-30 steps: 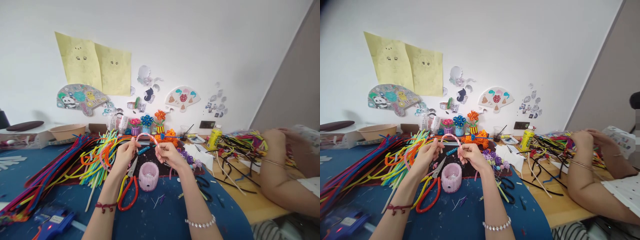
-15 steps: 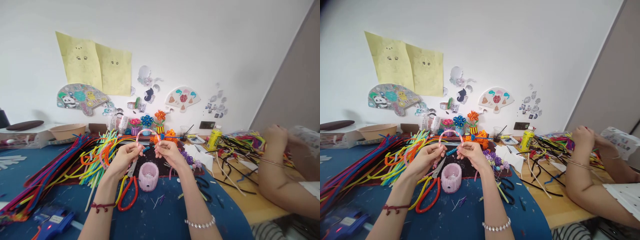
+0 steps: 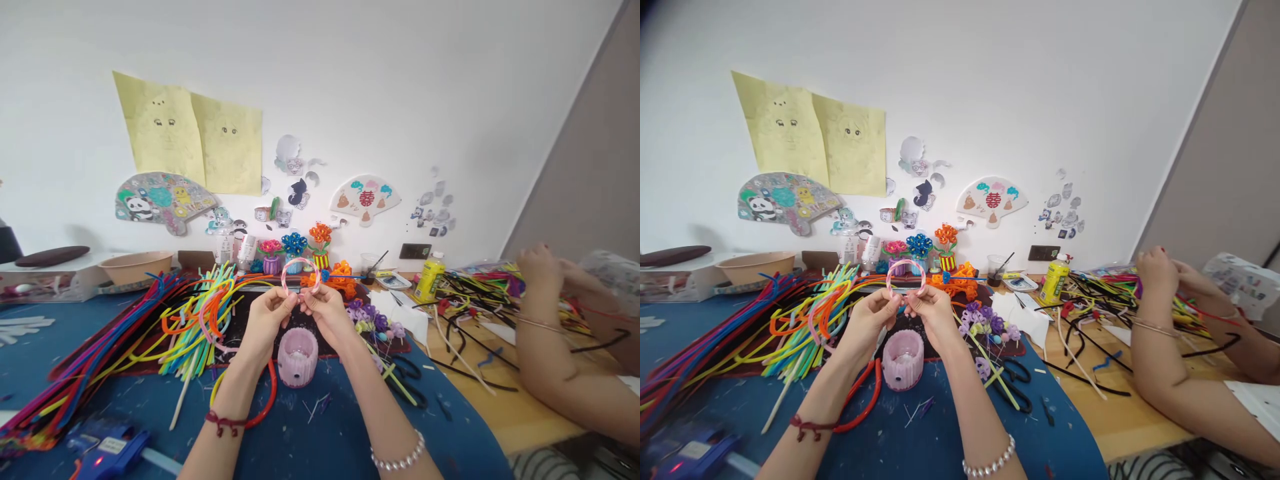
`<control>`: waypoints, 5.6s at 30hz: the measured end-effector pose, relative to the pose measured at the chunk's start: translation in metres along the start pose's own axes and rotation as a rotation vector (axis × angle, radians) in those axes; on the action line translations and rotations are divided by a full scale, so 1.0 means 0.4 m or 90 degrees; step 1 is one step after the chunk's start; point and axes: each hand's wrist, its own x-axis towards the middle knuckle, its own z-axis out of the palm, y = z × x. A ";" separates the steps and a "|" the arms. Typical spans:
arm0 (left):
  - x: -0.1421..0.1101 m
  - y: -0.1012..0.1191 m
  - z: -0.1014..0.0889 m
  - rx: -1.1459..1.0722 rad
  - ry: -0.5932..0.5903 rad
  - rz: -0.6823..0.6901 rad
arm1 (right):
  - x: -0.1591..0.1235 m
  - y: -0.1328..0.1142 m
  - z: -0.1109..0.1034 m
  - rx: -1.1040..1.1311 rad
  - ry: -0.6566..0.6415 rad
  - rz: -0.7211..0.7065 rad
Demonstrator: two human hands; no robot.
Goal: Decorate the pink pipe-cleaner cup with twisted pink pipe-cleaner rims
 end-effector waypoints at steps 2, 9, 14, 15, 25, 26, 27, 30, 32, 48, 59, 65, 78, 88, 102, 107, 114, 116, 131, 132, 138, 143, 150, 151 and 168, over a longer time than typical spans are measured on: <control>0.001 -0.009 0.005 -0.003 0.027 0.014 | 0.001 0.009 0.003 0.018 -0.002 0.003; 0.002 -0.028 0.017 0.055 0.090 0.070 | 0.003 0.034 0.014 0.067 0.009 0.007; -0.007 -0.027 0.025 0.157 0.099 0.123 | 0.008 0.054 0.016 0.095 0.024 -0.005; -0.008 -0.027 0.026 0.179 0.100 0.132 | 0.009 0.057 0.016 0.098 0.026 -0.007; -0.011 -0.012 0.014 0.349 0.124 0.171 | -0.002 0.035 0.028 0.012 -0.009 0.007; -0.008 -0.010 0.010 0.360 0.127 0.174 | -0.003 0.022 0.023 -0.009 -0.016 0.003; -0.006 -0.008 0.006 0.370 0.130 0.175 | -0.004 0.008 0.016 -0.029 -0.021 -0.003; -0.003 -0.004 -0.002 0.378 0.128 0.172 | -0.004 -0.025 -0.008 -0.076 -0.029 -0.028; -0.004 -0.004 -0.003 0.366 0.114 0.162 | -0.004 -0.036 -0.019 -0.095 -0.033 -0.040; -0.021 -0.018 0.053 -0.055 -0.008 -0.061 | -0.005 -0.027 -0.007 -0.247 -0.005 -0.261; -0.019 -0.017 0.049 -0.209 -0.038 -0.138 | -0.023 -0.036 0.012 -0.377 0.046 -0.345; -0.017 -0.017 0.049 -0.180 -0.036 -0.125 | -0.031 -0.038 0.016 -0.409 0.055 -0.387; -0.021 0.003 0.014 0.257 0.130 0.127 | -0.006 -0.059 -0.021 -0.142 0.024 -0.127; -0.020 0.011 0.008 0.461 0.133 0.232 | -0.010 -0.047 -0.028 -0.121 -0.079 -0.001; -0.017 0.007 0.003 0.514 0.114 0.254 | -0.005 -0.040 -0.029 -0.059 -0.106 0.031; -0.011 0.002 -0.007 0.534 0.092 0.261 | -0.002 -0.037 -0.032 -0.034 -0.119 0.032; -0.003 0.007 -0.019 0.564 0.036 0.274 | -0.001 -0.047 -0.042 -0.047 -0.137 0.048; 0.002 0.007 -0.023 0.572 0.022 0.281 | -0.002 -0.052 -0.048 -0.062 -0.145 0.059; 0.005 0.006 -0.034 0.554 -0.020 0.268 | -0.004 -0.059 -0.050 0.009 -0.152 0.076; 0.004 0.007 -0.033 0.545 -0.026 0.259 | -0.006 -0.059 -0.047 0.019 -0.157 0.078; -0.006 0.010 -0.022 0.459 -0.129 0.183 | -0.015 -0.058 -0.027 0.060 -0.177 0.043; -0.007 -0.009 -0.008 0.382 -0.174 0.144 | -0.014 -0.056 -0.025 0.025 -0.174 0.000; -0.010 -0.032 -0.005 0.338 -0.175 0.125 | -0.002 -0.032 -0.026 -0.002 -0.124 -0.039; -0.010 -0.032 -0.007 0.335 -0.174 0.123 | -0.002 -0.032 -0.024 0.000 -0.124 -0.039; -0.010 -0.007 -0.009 0.402 -0.181 0.135 | -0.007 -0.037 -0.020 0.047 -0.090 0.019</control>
